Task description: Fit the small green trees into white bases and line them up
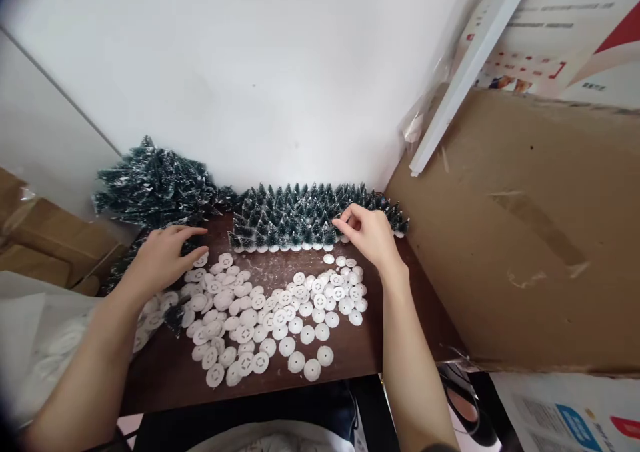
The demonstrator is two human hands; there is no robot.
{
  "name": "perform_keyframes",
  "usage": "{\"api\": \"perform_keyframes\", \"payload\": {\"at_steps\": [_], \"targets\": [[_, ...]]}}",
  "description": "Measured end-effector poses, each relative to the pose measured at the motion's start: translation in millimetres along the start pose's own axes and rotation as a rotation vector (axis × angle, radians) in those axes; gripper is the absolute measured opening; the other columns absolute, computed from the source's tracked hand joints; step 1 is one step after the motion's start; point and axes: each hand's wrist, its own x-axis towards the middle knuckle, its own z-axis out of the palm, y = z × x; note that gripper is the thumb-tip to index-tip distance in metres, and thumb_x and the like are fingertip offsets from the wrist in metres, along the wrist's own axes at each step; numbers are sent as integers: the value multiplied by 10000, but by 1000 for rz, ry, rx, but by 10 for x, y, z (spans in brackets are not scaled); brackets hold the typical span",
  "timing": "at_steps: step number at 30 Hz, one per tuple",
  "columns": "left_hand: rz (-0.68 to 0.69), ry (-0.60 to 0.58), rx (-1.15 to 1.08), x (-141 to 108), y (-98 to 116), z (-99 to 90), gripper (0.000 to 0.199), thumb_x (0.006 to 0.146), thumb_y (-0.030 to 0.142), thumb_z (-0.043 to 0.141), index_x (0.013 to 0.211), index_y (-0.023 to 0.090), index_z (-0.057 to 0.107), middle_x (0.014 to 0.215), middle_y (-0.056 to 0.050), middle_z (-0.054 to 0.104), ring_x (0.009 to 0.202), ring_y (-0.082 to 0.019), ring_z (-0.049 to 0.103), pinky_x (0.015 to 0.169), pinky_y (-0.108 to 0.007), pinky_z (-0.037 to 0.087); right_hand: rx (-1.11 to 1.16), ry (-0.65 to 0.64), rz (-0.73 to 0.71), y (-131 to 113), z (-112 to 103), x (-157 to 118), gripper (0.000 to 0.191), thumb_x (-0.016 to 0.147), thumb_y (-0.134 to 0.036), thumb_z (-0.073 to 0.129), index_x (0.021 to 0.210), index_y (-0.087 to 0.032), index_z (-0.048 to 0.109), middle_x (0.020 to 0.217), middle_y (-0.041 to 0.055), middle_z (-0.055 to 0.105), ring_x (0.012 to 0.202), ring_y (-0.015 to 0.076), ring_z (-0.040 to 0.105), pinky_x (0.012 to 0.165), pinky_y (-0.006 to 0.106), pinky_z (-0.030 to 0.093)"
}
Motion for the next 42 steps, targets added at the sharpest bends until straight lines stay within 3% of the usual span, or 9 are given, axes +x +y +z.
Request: {"api": "perform_keyframes", "payload": {"at_steps": [3, 8, 14, 18, 23, 27, 30, 37, 42], "targets": [[-18, 33, 46, 44, 20, 18, 462, 883, 362, 460, 1260, 157, 629, 1264, -169, 590, 1161, -392, 510, 966, -521, 452, 89, 35, -168, -127, 111, -18, 257, 915, -405, 604, 760, -202, 624, 580, -25, 618, 515, 117, 545, 521, 247, 413], [-107, 214, 93, 4, 89, 67, 366, 868, 279, 522, 1194, 192, 665, 1272, -167, 537, 1203, -388, 469, 973, -516, 445, 79, -203, -406, -412, 519, -97, 275, 978, -360, 506, 838, -190, 671, 637, -17, 649, 511, 104, 555, 528, 251, 475], [-171, 263, 146, -43, 63, 101, 578, 868, 266, 575, 1428, 182, 463, 1552, -211, 276, 1423, -408, 270, 1097, -547, 329, 53, -524, -616, -694, 896, -322, 388, 951, -468, 544, 1182, -172, 643, 1128, 74, 707, 1048, 200, 632, 923, 396, 523], [-226, 181, 141, -66, 96, 77, 728, 863, 338, 613, 1516, 204, 321, 1593, -236, 181, 1358, -451, 371, 1032, -538, 396, 29, -662, -613, -752, 960, -431, 706, 886, -640, 528, 1420, -181, 477, 1479, 136, 483, 1375, 298, 409, 1112, 516, 372], [-329, 129, 144, -79, 155, 41, 829, 820, 460, 676, 1527, 250, 297, 1596, -264, 140, 1216, -460, 518, 973, -556, 429, 35, -740, -571, -755, 949, -448, 803, 840, -704, 536, 1459, -201, 436, 1527, 137, 423, 1395, 330, 377, 1130, 543, 339], [-375, 101, 149, -89, 164, 62, 708, 809, 520, 674, 1427, 240, 470, 1611, -238, 114, 1328, -497, 396, 1036, -673, 325, 31, -746, -569, -759, 960, -451, 777, 836, -691, 558, 1440, -211, 460, 1528, 129, 419, 1363, 330, 418, 1104, 543, 373], [-368, 171, 122, -71, 194, 30, 741, 813, 479, 689, 1449, 211, 422, 1606, -259, 104, 1441, -495, 204, 1086, -711, 218, 24, -738, -574, -760, 976, -457, 747, 849, -673, 559, 1429, -211, 470, 1520, 127, 428, 1354, 324, 426, 1091, 532, 391], [-364, 428, -34, 450, 268, -386, 734, 800, 405, 707, 1430, 179, 406, 1602, -230, 145, 1491, -432, 98, 1180, -595, 150, 46, -731, -585, -749, 968, -449, 717, 857, -657, 564, 1423, -226, 472, 1500, 124, 453, 1345, 324, 436, 1089, 529, 387], [-443, 369, -100, 1042, 166, -585, 908, 753, 524, 708, 1480, 138, 326, 1590, -276, 151, 1485, -472, 52, 1168, -633, 108, 51, -725, -595, -752, 958, -443, 701, 867, -642, 563, 1419, -219, 473, 1494, 126, 460, 1338, 312, 447, 1087, 517, 387]]}}
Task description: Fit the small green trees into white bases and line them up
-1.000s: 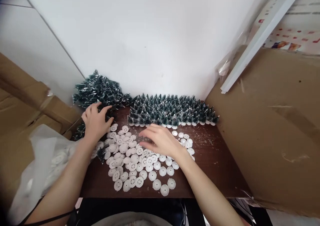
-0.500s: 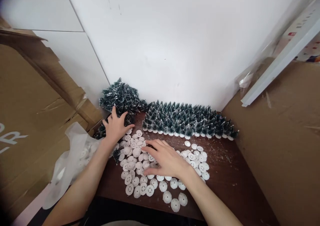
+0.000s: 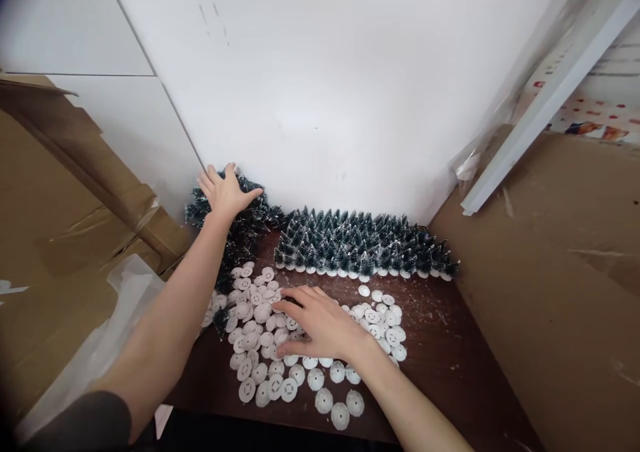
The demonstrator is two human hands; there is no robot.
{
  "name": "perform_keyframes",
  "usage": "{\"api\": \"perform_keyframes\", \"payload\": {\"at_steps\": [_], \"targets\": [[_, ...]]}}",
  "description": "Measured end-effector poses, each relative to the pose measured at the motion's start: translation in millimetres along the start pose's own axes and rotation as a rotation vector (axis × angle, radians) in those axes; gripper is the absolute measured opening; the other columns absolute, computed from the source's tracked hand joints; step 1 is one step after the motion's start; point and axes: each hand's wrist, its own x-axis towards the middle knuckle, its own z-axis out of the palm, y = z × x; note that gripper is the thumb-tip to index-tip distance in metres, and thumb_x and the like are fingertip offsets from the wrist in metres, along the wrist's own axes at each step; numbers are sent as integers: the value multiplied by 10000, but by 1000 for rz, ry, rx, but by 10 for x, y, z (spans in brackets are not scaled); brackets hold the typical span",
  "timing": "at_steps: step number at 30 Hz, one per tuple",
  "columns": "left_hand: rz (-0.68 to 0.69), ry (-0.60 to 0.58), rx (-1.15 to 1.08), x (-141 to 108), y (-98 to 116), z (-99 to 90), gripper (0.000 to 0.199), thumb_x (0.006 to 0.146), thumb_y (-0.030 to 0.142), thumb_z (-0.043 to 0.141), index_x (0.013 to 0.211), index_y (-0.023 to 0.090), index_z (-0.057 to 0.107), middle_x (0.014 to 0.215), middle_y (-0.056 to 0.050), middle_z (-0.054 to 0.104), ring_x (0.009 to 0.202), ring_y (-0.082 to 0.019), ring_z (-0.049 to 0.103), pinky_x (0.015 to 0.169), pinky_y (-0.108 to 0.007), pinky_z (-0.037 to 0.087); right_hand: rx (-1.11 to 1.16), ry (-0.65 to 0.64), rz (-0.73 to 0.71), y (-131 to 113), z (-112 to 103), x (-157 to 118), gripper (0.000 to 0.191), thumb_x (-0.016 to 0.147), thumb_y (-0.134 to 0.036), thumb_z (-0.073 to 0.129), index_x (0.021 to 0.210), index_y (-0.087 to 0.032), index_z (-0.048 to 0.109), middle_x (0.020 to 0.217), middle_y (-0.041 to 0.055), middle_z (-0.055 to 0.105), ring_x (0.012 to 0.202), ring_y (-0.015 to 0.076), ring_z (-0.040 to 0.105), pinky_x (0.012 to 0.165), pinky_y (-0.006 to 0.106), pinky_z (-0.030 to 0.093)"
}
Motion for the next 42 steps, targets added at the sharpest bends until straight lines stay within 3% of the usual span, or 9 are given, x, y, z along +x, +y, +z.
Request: {"api": "perform_keyframes", "payload": {"at_steps": [3, 6, 10, 13, 18, 24, 36, 39, 42], "targets": [[-84, -87, 57, 202, 9, 84, 1121, 666, 573, 758, 1516, 84, 214, 1560, -346, 144, 1463, -526, 34, 1136, -678, 83, 2, -3, 4, -2, -4, 4, 698, 867, -636, 568, 1423, -228, 470, 1496, 124, 459, 1334, 310, 455, 1084, 516, 387], [-106, -120, 93, 278, -7, 141, 1249, 610, 582, 794, 1532, 67, 128, 1501, -371, 252, 1430, -541, 177, 1125, -670, 118, 9, -7, 11, -1, -8, 6, 694, 868, -636, 566, 1428, -238, 467, 1502, 119, 454, 1339, 313, 454, 1086, 520, 386], [-97, -66, 77, 298, -36, 131, 1137, 622, 498, 812, 1501, 79, 225, 1412, -319, 403, 1339, -461, 391, 1115, -547, 263, 14, -18, 15, 2, -13, 4, 694, 873, -624, 570, 1436, -234, 458, 1508, 113, 450, 1350, 307, 446, 1101, 519, 374], [-78, -74, 47, 306, -81, 104, 1019, 658, 436, 791, 1469, 85, 284, 1394, -293, 426, 1328, -435, 402, 1094, -521, 307, 14, -24, 20, -1, -19, 4, 699, 873, -628, 565, 1436, -227, 461, 1508, 112, 452, 1352, 307, 445, 1106, 519, 373], [-28, -159, 53, 296, -143, 100, 961, 693, 299, 743, 1495, 123, 245, 1404, -269, 404, 1340, -437, 378, 1103, -524, 291, 36, -23, 29, -10, -36, 5, 682, 874, -625, 566, 1433, -248, 467, 1495, 106, 468, 1353, 306, 450, 1115, 521, 362], [-22, -26, -12, 231, -161, 94, 804, 704, 171, 637, 1451, 143, 339, 1342, -232, 485, 1279, -410, 450, 1081, -528, 328, 37, -18, 31, -11, -34, 3, 684, 876, -636, 552, 1435, -253, 465, 1489, 106, 475, 1349, 303, 455, 1117, 516, 362], [-1, 214, -208, 219, -148, -17, 556, 804, 121, 504, 1349, 230, 503, 1211, -143, 574, 1128, -336, 582, 978, -514, 441, 25, -23, 30, 0, -31, 2, 701, 872, -645, 549, 1436, -238, 466, 1482, 111, 485, 1342, 306, 462, 1107, 520, 374], [15, 285, -282, 231, -164, -99, 497, 852, 170, 488, 1347, 200, 509, 1235, -82, 576, 1126, -276, 584, 924, -493, 420, 26, -27, 35, 3, -29, 4, 707, 872, -645, 549, 1435, -224, 468, 1484, 116, 483, 1341, 310, 463, 1108, 523, 373], [74, 350, -390, 286, -212, -171, 454, 957, 336, 320, 1310, 148, 535, 1262, -11, 560, 1188, -230, 541, 827, -478, 345, 28, -31, 41, -1, -33, 7, 706, 873, -642, 549, 1434, -221, 471, 1481, 116, 487, 1336, 309, 469, 1113, 524, 368]]}}
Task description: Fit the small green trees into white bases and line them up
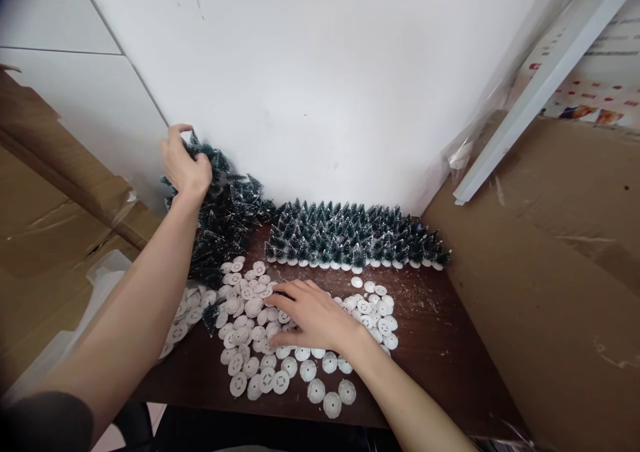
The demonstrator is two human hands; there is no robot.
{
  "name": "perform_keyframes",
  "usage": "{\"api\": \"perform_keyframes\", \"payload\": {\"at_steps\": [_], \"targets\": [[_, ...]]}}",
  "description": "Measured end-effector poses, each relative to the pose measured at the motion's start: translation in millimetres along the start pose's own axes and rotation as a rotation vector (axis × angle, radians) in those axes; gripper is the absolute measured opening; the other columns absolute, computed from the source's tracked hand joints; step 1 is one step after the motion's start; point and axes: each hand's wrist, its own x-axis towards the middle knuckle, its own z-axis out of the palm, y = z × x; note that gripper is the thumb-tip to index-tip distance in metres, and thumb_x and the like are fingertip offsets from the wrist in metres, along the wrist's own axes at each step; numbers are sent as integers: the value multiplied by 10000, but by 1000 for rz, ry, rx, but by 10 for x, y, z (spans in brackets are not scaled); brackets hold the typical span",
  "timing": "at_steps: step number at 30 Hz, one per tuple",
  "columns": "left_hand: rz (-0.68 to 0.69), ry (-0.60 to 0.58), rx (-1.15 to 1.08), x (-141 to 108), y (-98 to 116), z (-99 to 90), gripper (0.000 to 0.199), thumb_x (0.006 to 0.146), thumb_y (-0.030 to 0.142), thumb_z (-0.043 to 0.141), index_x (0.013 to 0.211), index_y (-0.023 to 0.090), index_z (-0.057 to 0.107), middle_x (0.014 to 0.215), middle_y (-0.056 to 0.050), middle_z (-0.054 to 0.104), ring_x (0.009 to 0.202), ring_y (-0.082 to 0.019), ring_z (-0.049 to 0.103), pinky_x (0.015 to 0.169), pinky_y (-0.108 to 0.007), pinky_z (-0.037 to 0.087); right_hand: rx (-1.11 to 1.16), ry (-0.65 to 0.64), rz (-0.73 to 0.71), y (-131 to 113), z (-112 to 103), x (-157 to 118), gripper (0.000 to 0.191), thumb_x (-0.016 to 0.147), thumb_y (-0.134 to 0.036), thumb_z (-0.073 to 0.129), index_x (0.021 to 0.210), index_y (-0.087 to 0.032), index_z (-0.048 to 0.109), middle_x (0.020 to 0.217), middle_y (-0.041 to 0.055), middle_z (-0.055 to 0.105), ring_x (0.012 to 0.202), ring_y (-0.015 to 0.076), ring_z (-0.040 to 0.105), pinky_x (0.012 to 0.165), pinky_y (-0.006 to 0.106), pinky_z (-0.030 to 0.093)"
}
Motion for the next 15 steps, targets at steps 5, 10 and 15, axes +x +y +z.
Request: {"api": "perform_keyframes", "payload": {"at_steps": [5, 10, 15], "targets": [[13, 129, -222, 149, 57, -82, 441, 907, 404, 474, 1257, 146, 543, 1256, -42, 560, 1266, -210, 487, 849, -462, 311, 10, -10, 2, -12, -17, 4, 718, 872, -644, 547, 1436, -207, 470, 1485, 122, 483, 1338, 311, 468, 1119, 524, 363], [-10, 226, -262, 195, 298, -251, 455, 781, 54, 587, 1222, 150, 528, 1209, -16, 557, 1163, -141, 486, 896, -415, 351, 6, -3, -1, -15, -20, -1, 707, 874, -635, 551, 1423, -195, 484, 1472, 126, 495, 1326, 312, 477, 1108, 524, 379], [137, 166, -284, -107, 541, -441, 381, 842, 126, 592, 1213, 180, 527, 1170, 1, 576, 1067, -136, 501, 943, -430, 387, -9, 7, -16, 2, 9, -9, 702, 881, -630, 545, 1432, -202, 468, 1474, 129, 490, 1335, 318, 467, 1115, 557, 357]]}}
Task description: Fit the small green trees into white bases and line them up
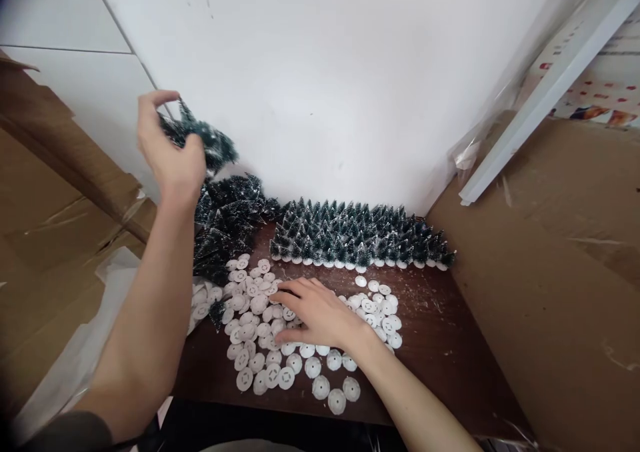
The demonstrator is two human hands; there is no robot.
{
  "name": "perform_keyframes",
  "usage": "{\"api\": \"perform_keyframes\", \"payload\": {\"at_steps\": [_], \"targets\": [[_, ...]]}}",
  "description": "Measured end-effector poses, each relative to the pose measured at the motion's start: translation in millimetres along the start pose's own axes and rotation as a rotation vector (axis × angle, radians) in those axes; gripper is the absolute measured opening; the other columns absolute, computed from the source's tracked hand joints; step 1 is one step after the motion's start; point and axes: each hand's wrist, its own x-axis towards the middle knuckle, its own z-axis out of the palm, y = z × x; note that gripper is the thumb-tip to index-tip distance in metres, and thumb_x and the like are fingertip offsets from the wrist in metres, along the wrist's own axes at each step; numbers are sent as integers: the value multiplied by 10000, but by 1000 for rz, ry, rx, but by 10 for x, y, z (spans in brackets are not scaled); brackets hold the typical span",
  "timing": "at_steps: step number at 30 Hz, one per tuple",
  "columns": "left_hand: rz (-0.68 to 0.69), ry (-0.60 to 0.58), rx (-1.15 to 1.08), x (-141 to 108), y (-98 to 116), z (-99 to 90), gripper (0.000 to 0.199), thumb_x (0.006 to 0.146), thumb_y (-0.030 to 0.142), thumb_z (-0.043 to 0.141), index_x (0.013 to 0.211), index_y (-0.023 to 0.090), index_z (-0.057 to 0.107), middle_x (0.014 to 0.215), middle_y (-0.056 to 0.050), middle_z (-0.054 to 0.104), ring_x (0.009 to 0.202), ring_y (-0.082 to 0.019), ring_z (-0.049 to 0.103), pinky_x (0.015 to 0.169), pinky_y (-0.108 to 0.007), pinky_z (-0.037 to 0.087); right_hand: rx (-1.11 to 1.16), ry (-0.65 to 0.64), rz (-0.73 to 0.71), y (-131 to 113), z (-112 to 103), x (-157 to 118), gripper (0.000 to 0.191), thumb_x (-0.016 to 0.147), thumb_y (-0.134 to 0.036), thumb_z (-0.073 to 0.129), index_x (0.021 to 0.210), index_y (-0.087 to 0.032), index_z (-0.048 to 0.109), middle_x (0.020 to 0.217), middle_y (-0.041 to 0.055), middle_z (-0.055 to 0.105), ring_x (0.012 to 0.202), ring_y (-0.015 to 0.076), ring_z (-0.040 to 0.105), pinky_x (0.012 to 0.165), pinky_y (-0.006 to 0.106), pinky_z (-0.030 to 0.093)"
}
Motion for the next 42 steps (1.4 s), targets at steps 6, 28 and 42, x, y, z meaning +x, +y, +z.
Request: {"api": "perform_keyframes", "payload": {"at_steps": [6, 28, 42], "targets": [[112, -121, -19, -652, 341, -306, 413, 821, 102, 504, 1209, 229, 563, 1183, -14, 595, 1011, -191, 552, 876, -379, 443, -38, 22, -28, 18, 12, -1, 713, 868, -650, 542, 1404, -182, 493, 1440, 136, 520, 1301, 315, 493, 1086, 529, 393], [-195, -962, 646, -1252, -284, -595, 516, 903, 382, 467, 1383, 191, 479, 1230, -164, 598, 1138, -377, 564, 910, -502, 470, -121, 196, -71, 140, -9, 8, 317, 997, -355, 496, 1222, -161, 608, 1043, 76, 703, 967, 206, 631, 886, 374, 503], [422, -1064, 336, -1519, -34, -500, 217, 836, 384, 613, 867, 190, 708, 876, -116, 643, 921, -317, 515, 774, -424, 412, -58, 232, -10, 120, -110, -22, 229, 979, -346, 529, 1061, -184, 668, 913, 52, 706, 874, 201, 626, 784, 342, 488]]}}
